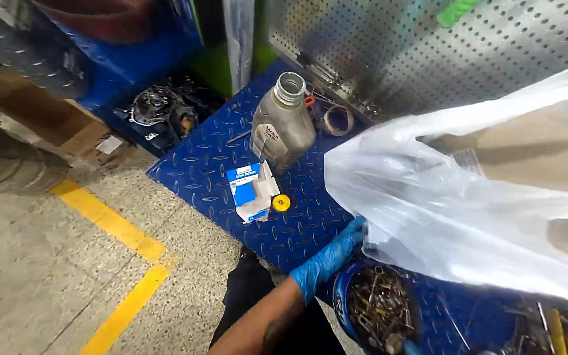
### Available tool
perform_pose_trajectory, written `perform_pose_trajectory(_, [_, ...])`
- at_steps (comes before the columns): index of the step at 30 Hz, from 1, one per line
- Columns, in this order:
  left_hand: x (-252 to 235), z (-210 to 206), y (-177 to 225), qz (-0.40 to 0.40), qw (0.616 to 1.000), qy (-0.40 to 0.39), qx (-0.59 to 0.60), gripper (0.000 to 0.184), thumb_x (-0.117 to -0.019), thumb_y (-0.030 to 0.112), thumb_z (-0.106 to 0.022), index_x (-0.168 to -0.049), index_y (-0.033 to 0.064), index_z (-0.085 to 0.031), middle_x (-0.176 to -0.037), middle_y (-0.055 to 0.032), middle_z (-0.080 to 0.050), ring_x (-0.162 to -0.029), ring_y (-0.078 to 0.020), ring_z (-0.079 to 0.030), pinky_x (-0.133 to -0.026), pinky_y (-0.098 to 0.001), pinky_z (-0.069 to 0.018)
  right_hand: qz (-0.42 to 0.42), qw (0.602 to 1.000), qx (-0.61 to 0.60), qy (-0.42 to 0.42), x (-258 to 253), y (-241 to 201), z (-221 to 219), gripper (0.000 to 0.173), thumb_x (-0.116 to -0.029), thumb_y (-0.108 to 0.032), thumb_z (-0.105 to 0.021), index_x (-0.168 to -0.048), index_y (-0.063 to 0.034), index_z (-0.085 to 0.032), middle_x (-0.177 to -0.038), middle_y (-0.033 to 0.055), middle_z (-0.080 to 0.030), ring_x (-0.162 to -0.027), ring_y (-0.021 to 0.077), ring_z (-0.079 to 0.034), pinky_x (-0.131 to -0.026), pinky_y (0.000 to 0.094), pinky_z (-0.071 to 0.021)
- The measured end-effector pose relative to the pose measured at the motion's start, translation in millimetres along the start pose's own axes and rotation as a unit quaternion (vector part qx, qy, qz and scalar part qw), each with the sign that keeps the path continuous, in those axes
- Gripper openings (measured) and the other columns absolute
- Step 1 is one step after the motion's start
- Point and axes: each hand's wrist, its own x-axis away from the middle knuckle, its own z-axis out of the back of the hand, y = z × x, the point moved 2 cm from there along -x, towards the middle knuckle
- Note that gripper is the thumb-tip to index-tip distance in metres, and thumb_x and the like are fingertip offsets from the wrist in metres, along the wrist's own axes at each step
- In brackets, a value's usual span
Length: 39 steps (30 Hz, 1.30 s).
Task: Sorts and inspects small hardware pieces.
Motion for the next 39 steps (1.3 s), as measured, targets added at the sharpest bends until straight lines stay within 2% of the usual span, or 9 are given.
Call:
perform_pose_trajectory(2, [-21.7, 21.3, -13.0, -0.055, 0.994, -0.077, 0.052, 0.045, -0.1131, 0.024, -0.028, -0.144, -0.0030, -0.045, -0.133, -0.0189, -0.058, -0.116, -0.0215, -0.060, -0.100, -0.0365, -0.0487, 0.011, 1.000, -0.003, 0.023, -14.6, 21.2, 16.2, 0.016, -0.0856, -0.020, -0.062, -0.101, -0.0149, -0.060, -0.093, -0.0009, -0.075, -0.092, 0.0113, -0.073, -0.086, 0.0341, -0.0604])
perform_pose_trajectory(4, [-40.0, 66.7, -40.5, -0.162, 0.977, -0.137, -0.005, 0.042, -0.1108, 0.029, -0.038, -0.142, 0.0063, -0.053, -0.136, -0.0098, -0.063, -0.120, -0.0174, -0.063, -0.102, -0.0369, -0.0520, 0.055, 0.998, -0.029, 0.011, -37.9, 46.1, 35.7, 0.040, -0.0820, -0.029, -0.078, -0.113, -0.0092, -0.064, -0.105, 0.0109, -0.074, -0.098, 0.0243, -0.072, -0.087, 0.0476, -0.0603])
perform_pose_trajectory(6, [-18.2, 95.9, -26.9, -0.245, 0.965, -0.048, -0.084, 0.045, -0.1100, 0.034, -0.036, -0.145, 0.0130, -0.054, -0.144, -0.0037, -0.060, -0.126, -0.0173, -0.061, -0.106, -0.0403, -0.0515, 0.095, 0.994, 0.023, 0.046, -58.5, 54.7, 25.8, 0.048, -0.0852, -0.027, -0.068, -0.125, -0.0042, -0.053, -0.110, 0.0143, -0.070, -0.097, 0.0265, -0.072, -0.083, 0.0486, -0.0617])
perform_pose_trajectory(9, [-2.3, 112.4, -9.9, -0.356, 0.910, 0.122, -0.176, 0.057, -0.1101, 0.037, -0.022, -0.146, 0.0052, -0.053, -0.151, -0.0094, -0.053, -0.137, -0.0221, -0.053, -0.116, -0.0465, -0.0436, 0.138, 0.977, 0.127, 0.104, -84.7, 54.2, -5.4, 0.057, -0.0917, -0.013, -0.058, -0.144, 0.0032, -0.043, -0.121, 0.0194, -0.065, -0.102, 0.0273, -0.070, -0.085, 0.0471, -0.0622])
perform_pose_trajectory(13, [-12.3, 100.5, -52.0, -0.444, 0.844, 0.176, -0.246, 0.065, -0.1087, 0.048, -0.026, -0.151, 0.0034, -0.046, -0.157, -0.0112, -0.047, -0.147, -0.0215, -0.042, -0.122, -0.0438, -0.0356, 0.216, 0.931, 0.237, 0.173, -98.5, 45.2, -44.2, 0.047, -0.0867, -0.007, -0.073, -0.130, 0.0006, -0.056, -0.106, 0.0106, -0.067, -0.091, 0.0147, -0.068, -0.078, 0.0318, -0.0593])
perform_pose_trajectory(21, [-38.7, 87.2, -35.7, -0.398, 0.842, 0.236, -0.276, 0.048, -0.1080, 0.023, -0.034, -0.150, 0.0064, -0.050, -0.154, -0.0098, -0.050, -0.144, -0.0200, -0.045, -0.122, -0.0426, -0.0345, 0.310, 0.830, 0.434, 0.162, -107.6, 52.9, -75.5, 0.066, -0.0766, -0.019, -0.088, -0.133, -0.0050, -0.056, -0.110, 0.0080, -0.071, -0.099, 0.0137, -0.071, -0.086, 0.0351, -0.0619])
perform_pose_trajectory(28, [-44.8, 82.5, -34.0, -0.392, 0.822, 0.282, -0.301, 0.050, -0.1108, 0.029, -0.027, -0.144, 0.0043, -0.056, -0.150, -0.0119, -0.055, -0.142, -0.0227, -0.049, -0.121, -0.0427, -0.0348, 0.389, 0.739, 0.534, 0.133, -125.8, 51.1, -64.7, 0.071, -0.0756, -0.026, -0.088, -0.138, -0.0068, -0.060, -0.125, 0.0123, -0.070, -0.113, 0.0226, -0.069, -0.095, 0.0458, -0.0585])
perform_pose_trajectory(36, [-47.8, 88.2, -37.1, -0.389, 0.824, 0.286, -0.295, 0.058, -0.1035, 0.044, -0.041, -0.144, 0.0054, -0.056, -0.150, -0.0118, -0.055, -0.139, -0.0207, -0.050, -0.119, -0.0412, -0.0354, 0.574, 0.503, 0.645, 0.025, -127.9, 26.3, -55.5, 0.052, -0.0860, -0.021, -0.077, -0.133, -0.0034, -0.064, -0.140, 0.0146, -0.064, -0.134, 0.0280, -0.058, -0.118, 0.0521, -0.0385])
perform_pose_trajectory(39, [-46.0, 92.0, -38.0, -0.407, 0.821, 0.283, -0.282, 0.053, -0.1087, 0.037, -0.034, -0.144, 0.0036, -0.055, -0.149, -0.0113, -0.055, -0.141, -0.0181, -0.049, -0.120, -0.0385, -0.0343, 0.585, 0.491, 0.645, 0.024, -113.8, 8.7, -59.6, 0.053, -0.0854, -0.019, -0.077, -0.134, -0.0044, -0.063, -0.141, 0.0142, -0.063, -0.135, 0.0286, -0.057, -0.117, 0.0532, -0.0391])
